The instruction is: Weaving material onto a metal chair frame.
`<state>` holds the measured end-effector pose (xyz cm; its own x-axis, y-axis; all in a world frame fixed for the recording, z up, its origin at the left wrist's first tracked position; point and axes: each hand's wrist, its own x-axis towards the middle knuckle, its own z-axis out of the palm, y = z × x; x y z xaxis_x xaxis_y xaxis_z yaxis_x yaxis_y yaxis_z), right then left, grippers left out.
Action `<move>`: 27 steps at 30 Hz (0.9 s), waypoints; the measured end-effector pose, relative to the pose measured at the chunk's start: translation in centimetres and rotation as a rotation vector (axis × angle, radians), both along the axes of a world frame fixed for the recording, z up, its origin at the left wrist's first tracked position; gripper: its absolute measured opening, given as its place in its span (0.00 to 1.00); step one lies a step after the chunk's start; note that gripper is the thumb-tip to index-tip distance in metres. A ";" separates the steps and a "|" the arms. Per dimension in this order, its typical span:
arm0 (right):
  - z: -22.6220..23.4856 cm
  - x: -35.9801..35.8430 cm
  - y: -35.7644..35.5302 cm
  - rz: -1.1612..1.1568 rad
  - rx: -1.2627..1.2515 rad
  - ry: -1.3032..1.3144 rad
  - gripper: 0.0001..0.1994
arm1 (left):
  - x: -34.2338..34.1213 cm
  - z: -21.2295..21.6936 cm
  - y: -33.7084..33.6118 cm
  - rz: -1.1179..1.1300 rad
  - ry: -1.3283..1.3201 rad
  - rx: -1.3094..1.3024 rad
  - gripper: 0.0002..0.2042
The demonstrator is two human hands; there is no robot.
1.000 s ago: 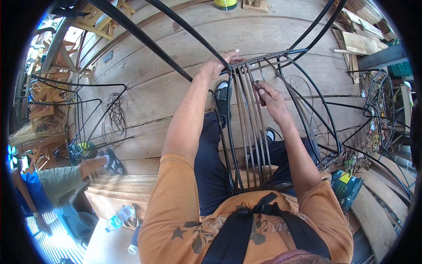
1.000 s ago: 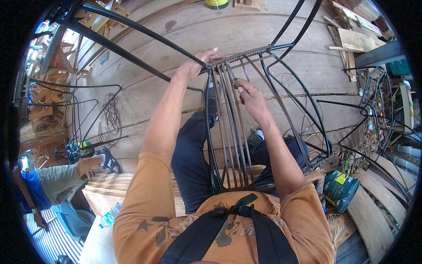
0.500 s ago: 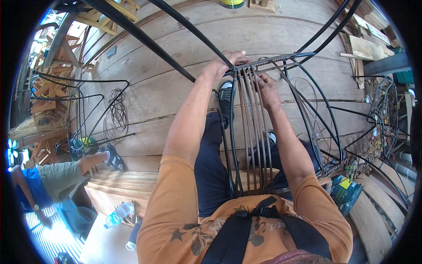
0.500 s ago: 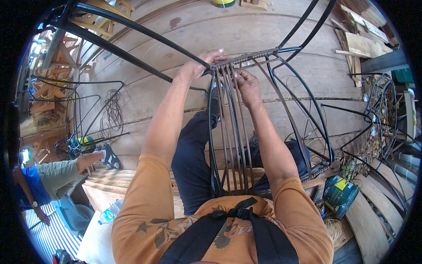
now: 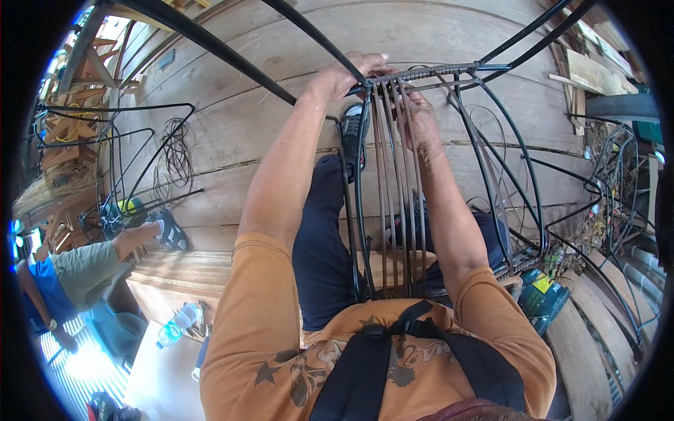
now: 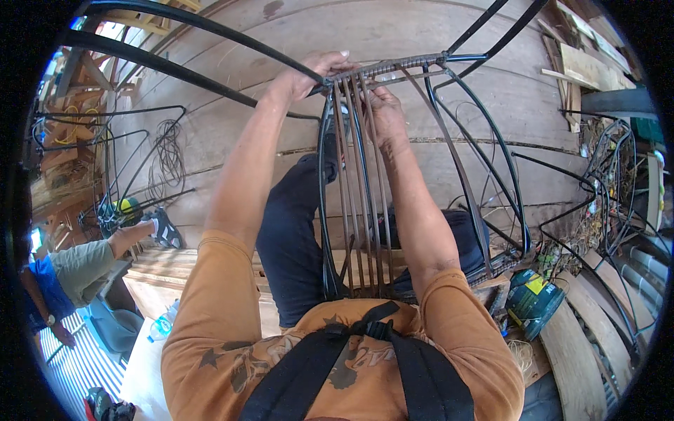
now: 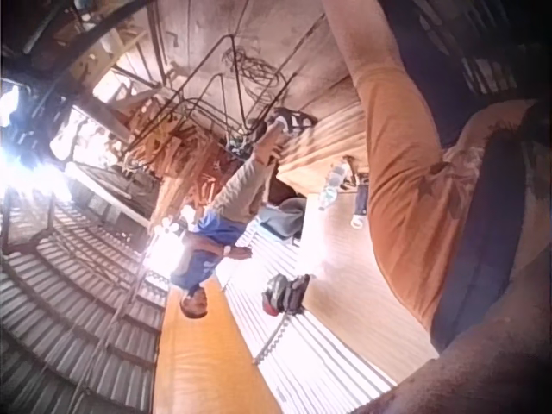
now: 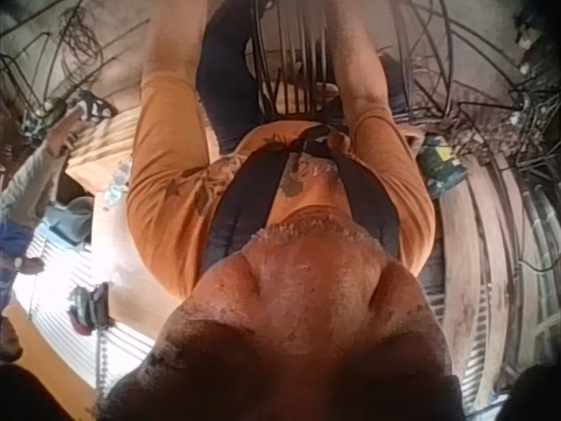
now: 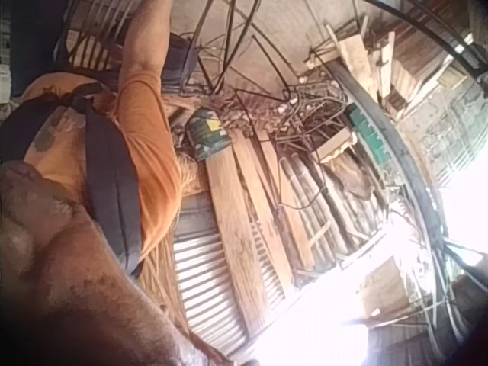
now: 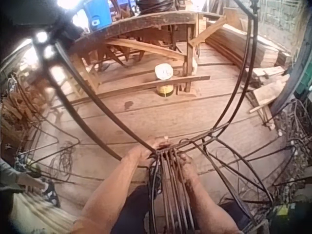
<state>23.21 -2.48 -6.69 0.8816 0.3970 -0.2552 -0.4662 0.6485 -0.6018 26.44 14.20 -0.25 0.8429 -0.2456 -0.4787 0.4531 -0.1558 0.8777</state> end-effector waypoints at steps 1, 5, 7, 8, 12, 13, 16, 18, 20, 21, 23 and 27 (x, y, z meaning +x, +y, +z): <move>0.1 -0.2 0.1 -0.034 0.053 -0.009 0.08 | -0.2 0.2 -0.3 0.007 -0.009 0.029 0.26; -1.9 0.8 -0.8 0.006 -0.243 0.014 0.03 | -0.2 0.2 -0.6 0.031 -0.027 0.043 0.24; -3.9 0.9 -1.5 0.025 -0.348 -0.062 0.03 | -0.4 0.3 -0.9 0.018 -0.018 0.025 0.24; -4.3 1.3 -1.3 0.051 -0.438 -0.156 0.03 | -0.4 0.4 -0.7 0.016 -0.026 0.022 0.24; 0.6 -0.7 -2.1 0.114 -0.423 -0.230 0.09 | -0.1 -0.2 -0.2 0.028 -0.059 0.055 0.24; -0.1 -1.2 -2.5 0.129 -0.489 -0.278 0.12 | -0.3 -0.3 -0.4 0.033 -0.054 0.044 0.23; 2.1 -0.9 -1.5 0.026 -0.478 -0.038 0.13 | -0.3 -0.2 -0.3 0.048 -0.015 0.057 0.21; 1.6 -0.9 -1.4 -0.035 -0.481 -0.041 0.13 | -0.2 -0.1 -0.5 0.043 -0.019 0.053 0.20; 1.0 -1.2 -1.3 -0.151 -0.749 -0.353 0.15 | -0.3 -0.1 -0.4 0.046 -0.017 0.048 0.18; 0.9 -1.7 -1.4 -0.175 -0.774 -0.426 0.17 | -0.2 -0.5 0.0 0.051 -0.026 0.048 0.18; 0.8 -2.4 -2.1 -0.062 -0.814 -0.362 0.19 | 0.0 -1.1 0.6 -0.046 -0.078 -0.025 0.15; 3.1 -1.3 -2.8 0.028 -1.059 -0.465 0.20 | 0.2 -1.3 0.9 -0.038 0.006 -0.124 0.11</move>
<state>21.93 -5.31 -3.63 0.9720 0.1991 -0.1250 -0.0634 -0.2898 -0.9550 26.62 15.11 -1.60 0.8291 -0.3350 -0.4476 0.4539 -0.0640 0.8887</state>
